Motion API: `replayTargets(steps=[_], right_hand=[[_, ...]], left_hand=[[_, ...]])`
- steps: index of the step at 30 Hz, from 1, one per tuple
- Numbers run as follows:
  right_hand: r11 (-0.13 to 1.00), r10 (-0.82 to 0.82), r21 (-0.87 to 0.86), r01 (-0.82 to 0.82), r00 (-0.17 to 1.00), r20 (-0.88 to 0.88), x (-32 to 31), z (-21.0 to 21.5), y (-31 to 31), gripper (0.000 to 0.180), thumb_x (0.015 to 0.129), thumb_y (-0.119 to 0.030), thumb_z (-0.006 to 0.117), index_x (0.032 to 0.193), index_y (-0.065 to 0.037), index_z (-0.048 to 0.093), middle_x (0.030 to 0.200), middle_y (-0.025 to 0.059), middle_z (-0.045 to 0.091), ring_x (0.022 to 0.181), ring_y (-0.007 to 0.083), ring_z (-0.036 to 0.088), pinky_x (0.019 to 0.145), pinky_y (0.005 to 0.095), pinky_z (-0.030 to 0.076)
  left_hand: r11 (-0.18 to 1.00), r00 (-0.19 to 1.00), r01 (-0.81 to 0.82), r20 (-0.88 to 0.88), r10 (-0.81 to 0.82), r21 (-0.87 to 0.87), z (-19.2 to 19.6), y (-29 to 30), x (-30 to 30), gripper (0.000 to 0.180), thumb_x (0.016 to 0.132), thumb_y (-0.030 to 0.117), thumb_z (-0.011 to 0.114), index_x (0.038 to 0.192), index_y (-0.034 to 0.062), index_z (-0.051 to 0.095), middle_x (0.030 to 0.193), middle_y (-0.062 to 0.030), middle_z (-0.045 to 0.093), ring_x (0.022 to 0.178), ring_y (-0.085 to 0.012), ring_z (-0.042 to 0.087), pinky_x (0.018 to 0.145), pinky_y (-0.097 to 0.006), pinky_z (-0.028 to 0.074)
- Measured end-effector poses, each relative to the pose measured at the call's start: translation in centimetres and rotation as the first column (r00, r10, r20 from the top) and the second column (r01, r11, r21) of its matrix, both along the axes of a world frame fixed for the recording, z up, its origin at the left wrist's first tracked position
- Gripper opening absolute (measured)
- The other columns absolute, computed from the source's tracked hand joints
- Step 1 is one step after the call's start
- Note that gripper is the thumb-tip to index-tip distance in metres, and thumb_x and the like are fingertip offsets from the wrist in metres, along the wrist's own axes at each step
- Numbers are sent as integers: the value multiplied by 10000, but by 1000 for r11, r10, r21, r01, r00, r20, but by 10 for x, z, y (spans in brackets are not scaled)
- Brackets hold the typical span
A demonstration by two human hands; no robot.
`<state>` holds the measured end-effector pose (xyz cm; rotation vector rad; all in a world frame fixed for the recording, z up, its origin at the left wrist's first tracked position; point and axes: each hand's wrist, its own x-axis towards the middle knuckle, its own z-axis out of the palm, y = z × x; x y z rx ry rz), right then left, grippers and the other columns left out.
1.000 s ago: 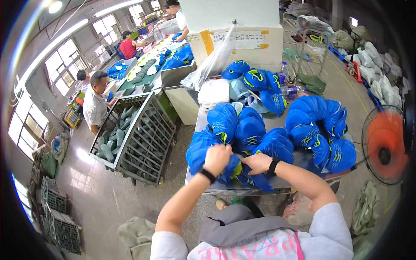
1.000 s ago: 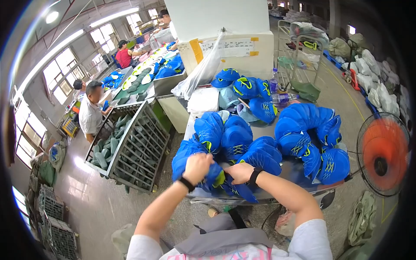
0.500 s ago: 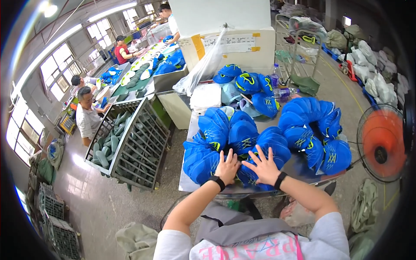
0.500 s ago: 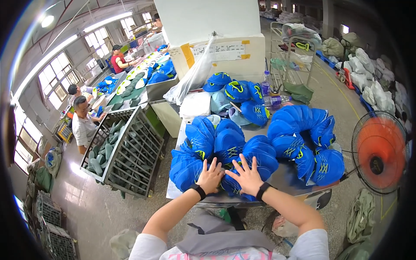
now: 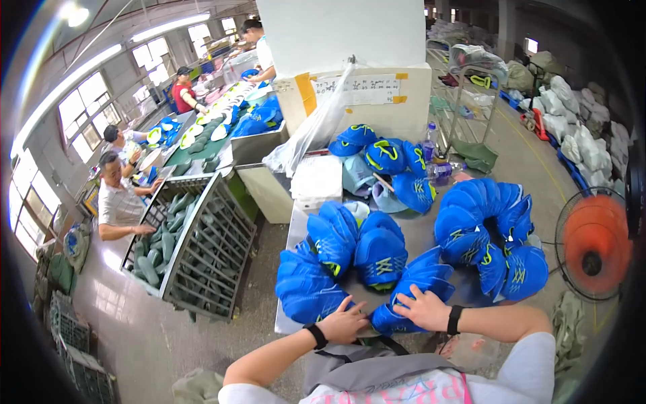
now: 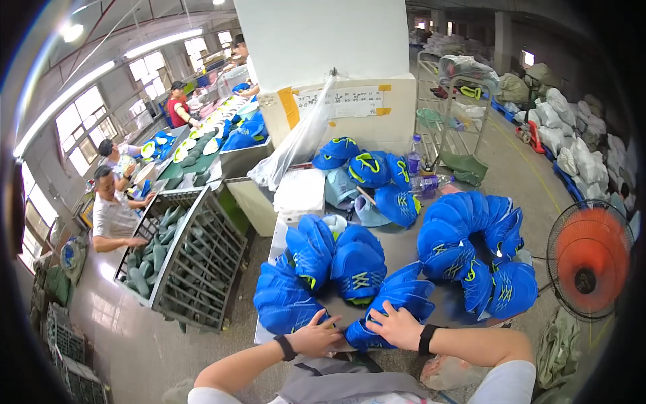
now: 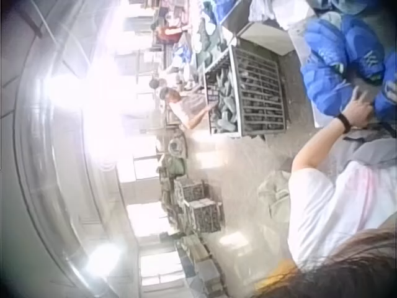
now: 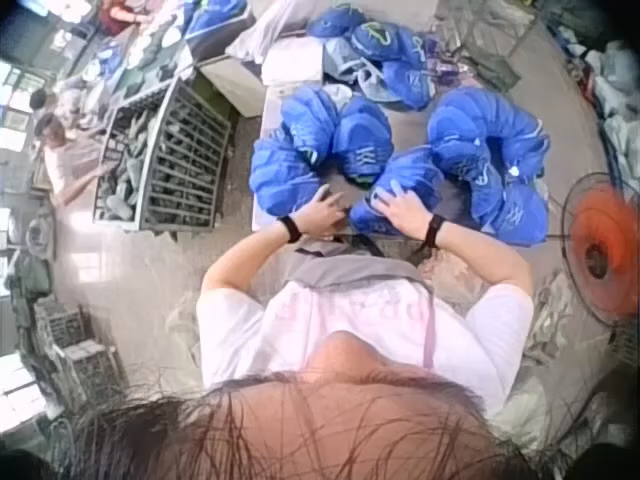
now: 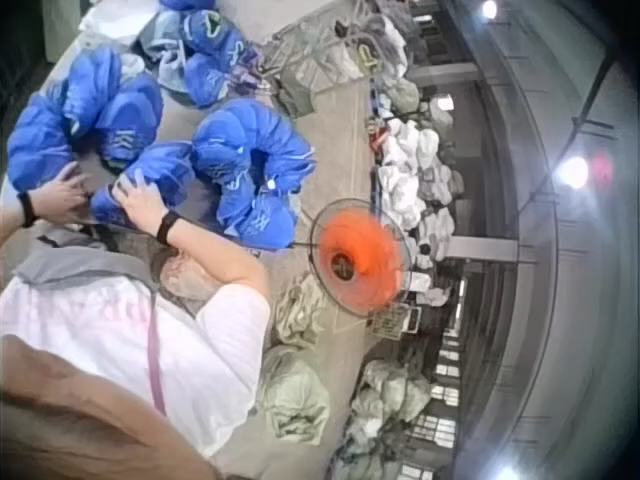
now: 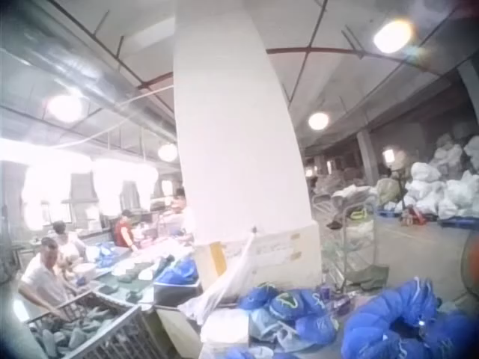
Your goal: The recorder is collecting and organizing blue and yellow shoe uppers in a shoe manufacturing facility.
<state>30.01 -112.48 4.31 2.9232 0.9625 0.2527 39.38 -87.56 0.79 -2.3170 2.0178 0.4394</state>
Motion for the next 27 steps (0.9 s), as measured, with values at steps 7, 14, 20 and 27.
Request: replayTargets(steps=[7,14,20,27], right_hand=[[992,112,117,-39,683,-722,103,37,-33,613,689,-312,703,1214,-95,471,1150,151,506,1017,335,532,837,430,458],[996,-63,-79,37,932,-357,264,-6,-6,732,626,-515,705,1101,11,522,1211,158,504,1228,276,382,959,428,350],[926,-331,-47,375,745,-579,226,-3,-78,636,610,-617,657,947,-81,599,965,117,613,939,272,564,756,413,394],[924,-281,144,355,883,-376,173,5,-77,458,722,-454,648,1022,-114,580,958,54,575,997,227,513,828,466,345]], left_hand=[[955,986,-168,-40,163,-243,64,-21,139,641,712,294,690,1239,40,430,1344,-166,360,1309,-335,251,968,-488,335],[952,904,-266,303,301,-153,23,-82,198,591,672,429,688,1123,71,556,1154,-124,522,1191,-270,379,951,-465,299],[894,924,-323,100,369,-309,42,-1,211,162,744,188,580,899,142,570,858,-35,530,966,-215,493,898,-543,318],[883,898,-330,178,403,-335,42,-1,199,123,775,150,545,894,143,576,897,-21,522,979,-196,485,956,-508,263]])
